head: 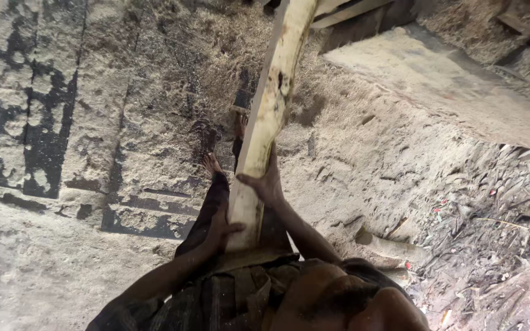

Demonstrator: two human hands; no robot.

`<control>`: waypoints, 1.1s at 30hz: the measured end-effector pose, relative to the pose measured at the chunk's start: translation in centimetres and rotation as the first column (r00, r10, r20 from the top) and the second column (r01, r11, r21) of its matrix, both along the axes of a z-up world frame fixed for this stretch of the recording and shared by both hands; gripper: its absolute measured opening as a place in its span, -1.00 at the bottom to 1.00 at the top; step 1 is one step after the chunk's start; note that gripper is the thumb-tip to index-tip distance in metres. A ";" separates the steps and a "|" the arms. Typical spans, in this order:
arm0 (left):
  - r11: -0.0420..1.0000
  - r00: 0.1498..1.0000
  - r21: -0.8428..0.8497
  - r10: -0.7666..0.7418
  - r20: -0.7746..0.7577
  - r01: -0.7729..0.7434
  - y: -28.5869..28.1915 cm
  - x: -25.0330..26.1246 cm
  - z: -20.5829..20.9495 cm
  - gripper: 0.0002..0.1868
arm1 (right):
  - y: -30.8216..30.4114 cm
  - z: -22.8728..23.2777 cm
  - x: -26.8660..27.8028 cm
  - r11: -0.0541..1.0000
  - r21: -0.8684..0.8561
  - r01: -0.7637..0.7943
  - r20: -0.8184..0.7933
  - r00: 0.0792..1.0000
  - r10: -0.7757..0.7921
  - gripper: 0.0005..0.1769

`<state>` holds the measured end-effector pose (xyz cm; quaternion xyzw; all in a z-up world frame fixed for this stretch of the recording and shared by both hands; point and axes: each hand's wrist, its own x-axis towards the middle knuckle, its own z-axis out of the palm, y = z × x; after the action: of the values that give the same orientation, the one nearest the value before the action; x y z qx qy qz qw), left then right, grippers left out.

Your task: The person feeds several long pieces of wood into a machine, handling them one at a time and placing them on a rack after processing.

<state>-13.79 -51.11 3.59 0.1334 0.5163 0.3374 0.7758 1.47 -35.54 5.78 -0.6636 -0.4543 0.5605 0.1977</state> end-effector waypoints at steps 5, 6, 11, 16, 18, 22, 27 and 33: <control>0.992 0.977 0.046 -0.105 -0.184 0.115 4.7 0.4 2.8 -0.22 | 5.1 2.5 0.8 0.994 -0.065 0.093 -0.158 0.982 -0.102 0.62; 0.986 0.962 0.059 -0.139 -0.236 0.157 4.8 0.7 3.2 -0.24 | 5.9 2.8 1.0 0.993 -0.069 0.095 -0.221 0.969 -0.108 0.61; 0.996 0.996 0.053 -0.064 -0.065 0.067 2.0 1.3 1.6 -0.21 | 2.9 2.0 0.6 0.990 0.109 0.092 -0.218 0.974 -0.066 0.52; 0.973 0.976 0.177 -0.113 -0.187 0.146 -2.7 0.5 -2.0 -0.11 | -1.1 -0.1 0.3 0.992 0.126 0.018 -0.036 0.999 -0.014 0.57; 0.983 0.982 0.124 -0.116 -0.152 0.136 -3.6 0.1 -2.5 -0.12 | -2.4 0.3 0.2 0.998 -0.004 0.056 -0.101 0.993 -0.057 0.58; 0.987 0.986 0.055 -0.144 -0.083 0.149 -1.1 -0.7 -1.3 -0.17 | -0.4 0.3 -0.4 0.997 -0.020 0.071 -0.108 0.991 -0.073 0.63; 0.996 0.998 -0.059 -0.067 0.015 0.068 7.9 -1.9 2.4 -0.25 | 7.5 -0.2 -0.6 0.942 0.301 -0.151 0.158 0.982 0.107 0.54; 0.999 0.996 -0.009 -0.054 -0.067 0.053 16.3 -2.3 1.8 -0.41 | 16.5 3.3 -2.7 0.985 0.066 0.157 -0.242 0.960 -0.137 0.53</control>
<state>-16.10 -34.86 5.35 0.1559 0.5395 0.3100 0.7672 -1.18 -19.04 9.07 -0.6148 -0.4003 0.5999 0.3193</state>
